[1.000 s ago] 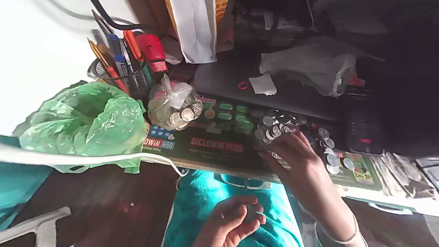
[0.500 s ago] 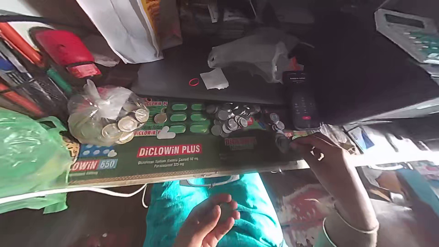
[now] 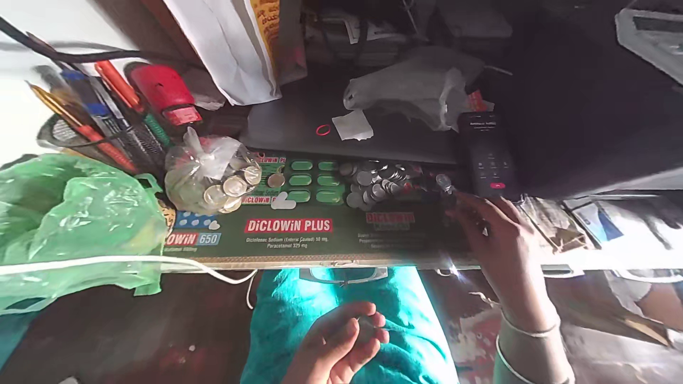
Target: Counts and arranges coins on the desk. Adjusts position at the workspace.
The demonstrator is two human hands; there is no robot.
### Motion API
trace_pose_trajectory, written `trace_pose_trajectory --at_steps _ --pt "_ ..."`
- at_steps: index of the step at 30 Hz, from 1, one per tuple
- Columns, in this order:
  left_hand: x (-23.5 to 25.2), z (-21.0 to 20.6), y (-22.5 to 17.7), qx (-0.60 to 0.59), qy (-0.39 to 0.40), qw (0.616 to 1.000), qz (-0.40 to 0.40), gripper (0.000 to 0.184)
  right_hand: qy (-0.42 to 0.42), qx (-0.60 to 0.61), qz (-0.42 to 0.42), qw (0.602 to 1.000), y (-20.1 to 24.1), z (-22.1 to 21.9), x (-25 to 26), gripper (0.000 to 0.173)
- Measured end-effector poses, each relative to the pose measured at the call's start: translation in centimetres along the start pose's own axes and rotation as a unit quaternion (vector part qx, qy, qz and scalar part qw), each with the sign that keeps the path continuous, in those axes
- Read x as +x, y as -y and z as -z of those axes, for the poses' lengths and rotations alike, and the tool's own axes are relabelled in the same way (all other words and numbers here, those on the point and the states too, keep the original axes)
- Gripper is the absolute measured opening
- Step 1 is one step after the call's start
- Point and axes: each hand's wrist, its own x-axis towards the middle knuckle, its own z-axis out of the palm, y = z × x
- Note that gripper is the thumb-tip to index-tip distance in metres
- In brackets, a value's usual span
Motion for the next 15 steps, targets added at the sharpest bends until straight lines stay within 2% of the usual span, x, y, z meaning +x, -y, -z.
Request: trace_pose_trajectory --at_steps 11,13,15 --pt "-0.6 0.9 0.1 -0.026 0.01 1.0 -0.012 0.026 -0.007 -0.031 -0.009 0.999 1.7 1.2 0.1 0.041" --pt "-0.5 1.1 0.2 -0.029 0.005 0.999 -0.013 0.026 -0.023 -0.024 -0.003 0.999 3.2 1.0 0.2 0.038" --pt "-0.5 1.2 0.2 -0.031 0.0 0.999 -0.013 0.026 -0.019 0.005 0.04 0.999 5.1 0.1 0.4 0.031"
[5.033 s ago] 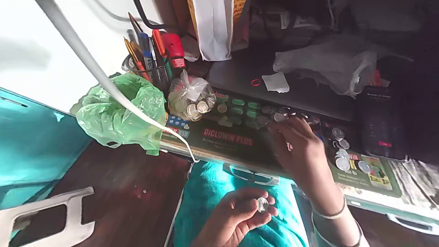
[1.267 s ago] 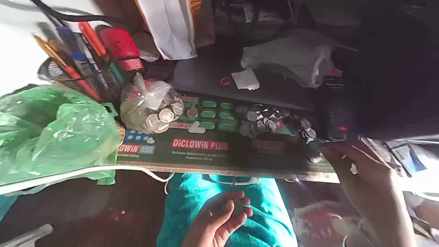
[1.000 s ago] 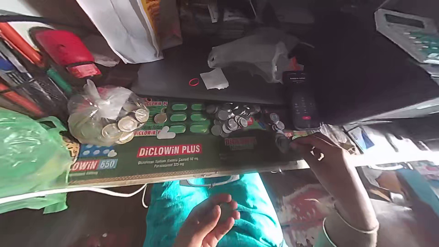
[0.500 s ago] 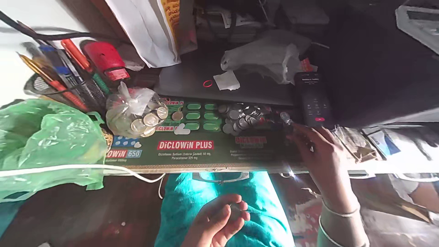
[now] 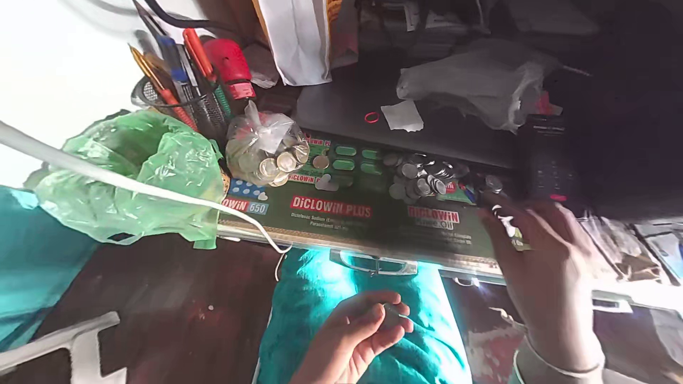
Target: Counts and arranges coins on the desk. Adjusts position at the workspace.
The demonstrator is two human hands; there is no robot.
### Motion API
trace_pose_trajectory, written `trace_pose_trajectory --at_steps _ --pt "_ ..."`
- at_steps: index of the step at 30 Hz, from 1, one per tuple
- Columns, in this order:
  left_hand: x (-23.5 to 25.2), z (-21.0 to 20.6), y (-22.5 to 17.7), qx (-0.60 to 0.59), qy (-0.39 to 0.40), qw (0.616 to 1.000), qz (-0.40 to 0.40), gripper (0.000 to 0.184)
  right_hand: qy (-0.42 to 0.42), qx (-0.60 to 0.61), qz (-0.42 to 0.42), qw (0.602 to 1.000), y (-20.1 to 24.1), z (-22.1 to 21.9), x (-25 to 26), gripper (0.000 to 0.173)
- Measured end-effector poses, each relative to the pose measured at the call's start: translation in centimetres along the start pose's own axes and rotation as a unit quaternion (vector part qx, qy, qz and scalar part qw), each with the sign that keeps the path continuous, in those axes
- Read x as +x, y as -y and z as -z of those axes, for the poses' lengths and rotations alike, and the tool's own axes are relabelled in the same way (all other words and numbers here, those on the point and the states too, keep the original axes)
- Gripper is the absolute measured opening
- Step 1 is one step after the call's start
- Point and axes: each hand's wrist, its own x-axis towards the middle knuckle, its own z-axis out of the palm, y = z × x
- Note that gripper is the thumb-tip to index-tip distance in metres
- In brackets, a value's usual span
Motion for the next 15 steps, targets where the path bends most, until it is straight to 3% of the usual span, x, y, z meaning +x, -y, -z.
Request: trace_pose_trajectory --at_steps 5,11,13,15 --pt "0.3 0.1 0.0 -0.003 -0.005 1.0 0.006 0.025 0.069 0.055 0.111 0.99 4.3 -4.2 1.7 0.029" --pt "0.6 0.3 -0.9 -0.012 -0.041 0.999 -0.025 0.025 0.119 0.012 0.159 0.98 5.8 -4.2 -0.3 0.058" --pt "0.8 0.3 -1.2 -0.016 -0.053 0.998 -0.031 0.025 0.109 0.03 0.155 0.981 5.3 -3.7 -2.1 0.056" --pt "0.9 0.2 -1.4 -0.007 -0.058 0.998 -0.031 0.025 0.07 0.078 0.145 0.984 4.5 -3.5 -3.5 0.036"
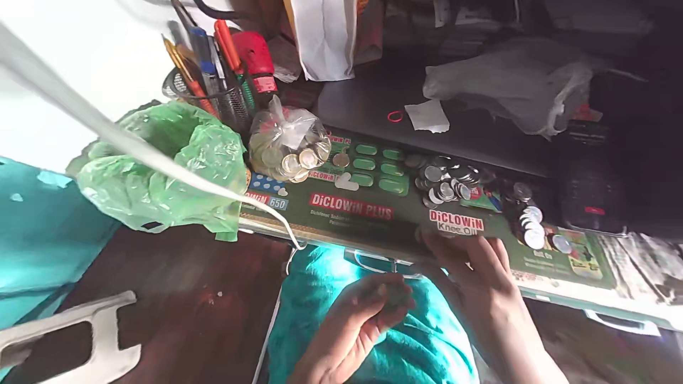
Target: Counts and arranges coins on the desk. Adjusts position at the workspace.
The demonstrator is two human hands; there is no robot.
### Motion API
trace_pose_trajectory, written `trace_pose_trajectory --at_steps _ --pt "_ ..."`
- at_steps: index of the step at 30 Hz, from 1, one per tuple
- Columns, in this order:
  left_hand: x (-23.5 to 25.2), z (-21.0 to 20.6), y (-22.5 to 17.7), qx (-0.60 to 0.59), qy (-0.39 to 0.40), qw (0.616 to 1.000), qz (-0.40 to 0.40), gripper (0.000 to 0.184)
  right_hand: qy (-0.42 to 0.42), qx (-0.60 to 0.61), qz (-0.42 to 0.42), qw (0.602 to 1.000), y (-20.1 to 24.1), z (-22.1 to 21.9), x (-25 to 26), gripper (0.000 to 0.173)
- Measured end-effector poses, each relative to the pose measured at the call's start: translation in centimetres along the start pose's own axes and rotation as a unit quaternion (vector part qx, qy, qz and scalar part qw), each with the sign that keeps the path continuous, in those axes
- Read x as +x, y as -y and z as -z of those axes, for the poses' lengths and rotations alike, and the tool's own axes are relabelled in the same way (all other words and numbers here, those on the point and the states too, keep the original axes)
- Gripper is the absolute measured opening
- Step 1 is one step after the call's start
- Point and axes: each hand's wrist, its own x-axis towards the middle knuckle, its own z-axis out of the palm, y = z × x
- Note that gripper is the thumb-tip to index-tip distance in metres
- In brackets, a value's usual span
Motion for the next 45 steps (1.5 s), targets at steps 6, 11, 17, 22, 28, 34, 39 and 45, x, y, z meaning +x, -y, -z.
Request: trace_pose_trajectory --at_steps 6,11,17,22,28,34,39,45 --pt "0.0 -0.2 0.6 0.036 -0.007 0.999 -0.011 0.025 -0.101 -0.004 0.085 0.991 -3.0 1.7 -3.2 0.01" --pt "0.0 -0.2 1.0 0.014 -0.013 1.0 0.002 0.024 -0.218 -0.129 -0.019 0.967 -7.3 4.5 -3.6 0.009" --pt "-0.1 -0.3 0.7 0.014 -0.002 1.0 0.007 0.024 -0.15 -0.171 -0.074 0.971 -8.2 4.8 -3.1 0.019" --pt "0.0 -0.2 0.9 -0.006 -0.01 1.0 0.007 0.025 -0.131 -0.072 -0.051 0.987 -5.1 3.0 0.5 0.021" --pt "-0.1 0.1 1.0 -0.001 -0.002 1.0 0.005 0.025 0.014 -0.057 -0.032 0.998 -4.2 0.5 5.2 0.034" --pt "-0.2 0.4 0.6 -0.015 -0.009 1.0 -0.002 0.025 -0.013 -0.052 -0.022 0.998 -3.5 0.8 2.8 0.022" --pt "0.2 0.5 0.8 -0.024 -0.004 1.0 0.016 0.025 -0.091 -0.03 -0.031 0.995 -4.0 2.0 0.0 0.016" --pt "0.4 -0.1 1.4 -0.009 -0.006 1.0 0.027 0.024 -0.104 -0.009 -0.126 0.987 -4.0 3.3 -0.8 0.022"
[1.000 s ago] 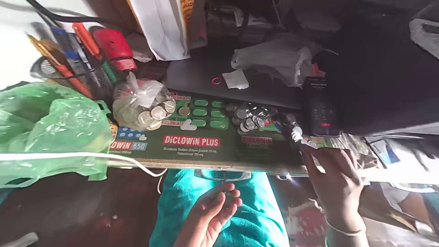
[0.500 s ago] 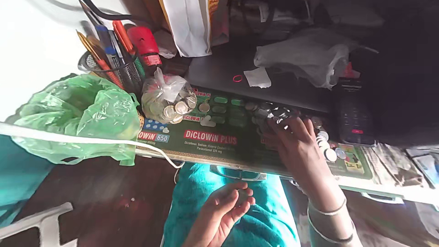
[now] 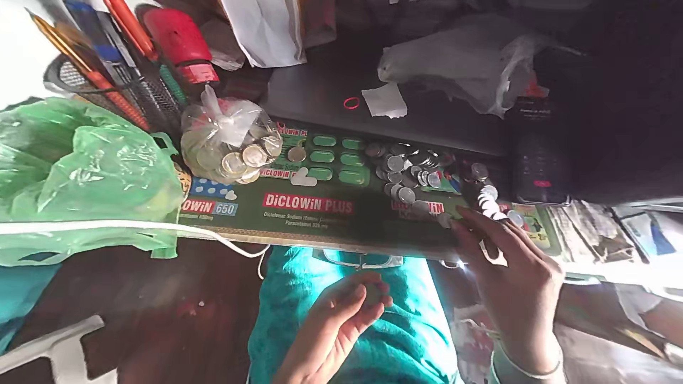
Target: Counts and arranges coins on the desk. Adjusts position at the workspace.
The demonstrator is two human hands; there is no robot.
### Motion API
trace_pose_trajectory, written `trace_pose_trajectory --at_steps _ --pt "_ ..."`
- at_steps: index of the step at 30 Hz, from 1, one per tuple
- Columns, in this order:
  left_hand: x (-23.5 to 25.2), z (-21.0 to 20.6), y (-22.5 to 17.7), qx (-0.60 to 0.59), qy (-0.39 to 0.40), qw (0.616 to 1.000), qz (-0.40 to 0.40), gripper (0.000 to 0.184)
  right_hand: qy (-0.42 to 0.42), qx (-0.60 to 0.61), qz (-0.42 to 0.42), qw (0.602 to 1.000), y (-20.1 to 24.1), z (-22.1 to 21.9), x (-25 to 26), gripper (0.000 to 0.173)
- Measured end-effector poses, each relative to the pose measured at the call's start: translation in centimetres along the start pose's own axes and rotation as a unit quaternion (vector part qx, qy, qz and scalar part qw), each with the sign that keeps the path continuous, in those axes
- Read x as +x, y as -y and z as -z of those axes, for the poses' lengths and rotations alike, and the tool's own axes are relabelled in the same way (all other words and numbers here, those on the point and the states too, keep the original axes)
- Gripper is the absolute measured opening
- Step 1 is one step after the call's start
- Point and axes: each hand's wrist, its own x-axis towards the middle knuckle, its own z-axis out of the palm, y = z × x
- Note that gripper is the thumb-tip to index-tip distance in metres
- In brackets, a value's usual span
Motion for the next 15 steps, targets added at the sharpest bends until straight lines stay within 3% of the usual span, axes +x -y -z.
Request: trace_pose_trajectory --at_steps 7,9,12,13,15 --pt "0.0 0.0 0.3 0.012 -0.007 1.0 0.001 0.024 -0.019 -0.033 0.006 0.999 -0.3 0.7 -0.3 0.017" --pt "0.1 0.2 0.3 0.014 -0.005 1.0 -0.001 0.024 0.032 -0.028 0.026 0.999 0.3 0.4 -0.3 0.028" --pt "0.2 0.0 0.4 0.013 0.004 1.0 0.0 0.025 0.133 -0.063 0.068 0.987 1.6 -0.8 -0.2 0.062" --pt "0.1 -0.1 0.3 0.014 0.006 1.0 0.0 0.025 0.14 -0.069 0.081 0.984 2.0 -1.1 -0.3 0.066" --pt "-0.1 -0.1 0.1 0.014 0.009 1.0 -0.003 0.025 0.123 -0.053 0.114 0.984 2.3 -1.4 -1.1 0.053"
